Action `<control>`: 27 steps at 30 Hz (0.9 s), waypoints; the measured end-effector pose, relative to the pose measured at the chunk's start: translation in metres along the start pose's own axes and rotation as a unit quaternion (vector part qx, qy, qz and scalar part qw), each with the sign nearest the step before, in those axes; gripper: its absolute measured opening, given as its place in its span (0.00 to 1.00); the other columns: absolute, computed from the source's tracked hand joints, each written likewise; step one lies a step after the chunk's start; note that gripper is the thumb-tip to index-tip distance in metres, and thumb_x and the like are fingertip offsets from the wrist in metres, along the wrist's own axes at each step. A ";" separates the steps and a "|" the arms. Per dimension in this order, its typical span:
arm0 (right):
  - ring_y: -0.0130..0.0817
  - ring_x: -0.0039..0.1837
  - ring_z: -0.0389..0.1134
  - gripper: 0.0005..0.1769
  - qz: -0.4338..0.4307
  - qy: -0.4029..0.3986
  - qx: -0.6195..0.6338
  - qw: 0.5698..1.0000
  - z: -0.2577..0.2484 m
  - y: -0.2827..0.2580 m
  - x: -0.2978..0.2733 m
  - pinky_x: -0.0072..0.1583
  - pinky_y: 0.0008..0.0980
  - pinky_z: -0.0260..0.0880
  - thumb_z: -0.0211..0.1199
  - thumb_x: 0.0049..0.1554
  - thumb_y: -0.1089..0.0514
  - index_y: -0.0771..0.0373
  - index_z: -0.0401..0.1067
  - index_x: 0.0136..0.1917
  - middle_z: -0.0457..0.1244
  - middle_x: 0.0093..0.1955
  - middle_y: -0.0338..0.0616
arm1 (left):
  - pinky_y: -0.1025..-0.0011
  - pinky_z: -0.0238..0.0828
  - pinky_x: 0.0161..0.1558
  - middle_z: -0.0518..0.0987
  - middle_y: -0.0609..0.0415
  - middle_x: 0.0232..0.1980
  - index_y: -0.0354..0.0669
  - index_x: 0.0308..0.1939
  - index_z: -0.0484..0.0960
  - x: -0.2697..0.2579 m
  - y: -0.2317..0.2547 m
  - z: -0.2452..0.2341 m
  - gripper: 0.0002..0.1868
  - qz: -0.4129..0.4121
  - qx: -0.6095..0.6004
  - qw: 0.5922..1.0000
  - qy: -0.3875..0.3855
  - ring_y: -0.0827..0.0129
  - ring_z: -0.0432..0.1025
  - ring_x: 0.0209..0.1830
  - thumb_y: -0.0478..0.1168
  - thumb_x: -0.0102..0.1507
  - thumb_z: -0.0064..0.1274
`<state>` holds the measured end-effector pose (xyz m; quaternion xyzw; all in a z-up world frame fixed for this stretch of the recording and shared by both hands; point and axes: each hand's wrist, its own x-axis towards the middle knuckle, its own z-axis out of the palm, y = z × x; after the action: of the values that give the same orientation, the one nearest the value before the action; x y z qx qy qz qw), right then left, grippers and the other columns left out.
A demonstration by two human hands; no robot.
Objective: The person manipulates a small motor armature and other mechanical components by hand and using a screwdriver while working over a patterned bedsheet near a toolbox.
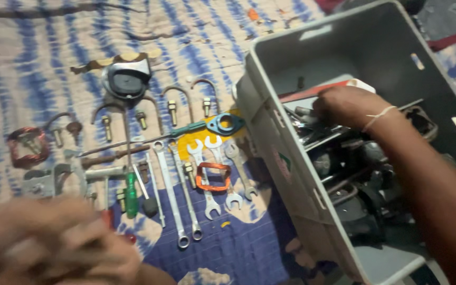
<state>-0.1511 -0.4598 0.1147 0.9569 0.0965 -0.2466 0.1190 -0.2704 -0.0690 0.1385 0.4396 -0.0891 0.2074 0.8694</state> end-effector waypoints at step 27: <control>0.23 0.32 0.60 0.07 -0.174 0.092 0.558 0.806 -0.101 -0.194 0.022 0.34 0.24 0.62 0.57 0.64 0.60 0.65 0.73 0.51 0.65 0.35 0.38 | 0.84 0.54 0.15 0.79 0.55 0.29 0.32 0.44 0.83 0.098 -0.063 -0.076 0.19 -0.220 -0.002 0.975 -0.033 0.78 0.69 0.17 0.49 0.69 0.51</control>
<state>-0.1343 -0.2448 0.1550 0.8437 0.1172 -0.1857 -0.4898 -0.1573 -0.0137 0.0801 0.4532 -0.0187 -0.0039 0.8912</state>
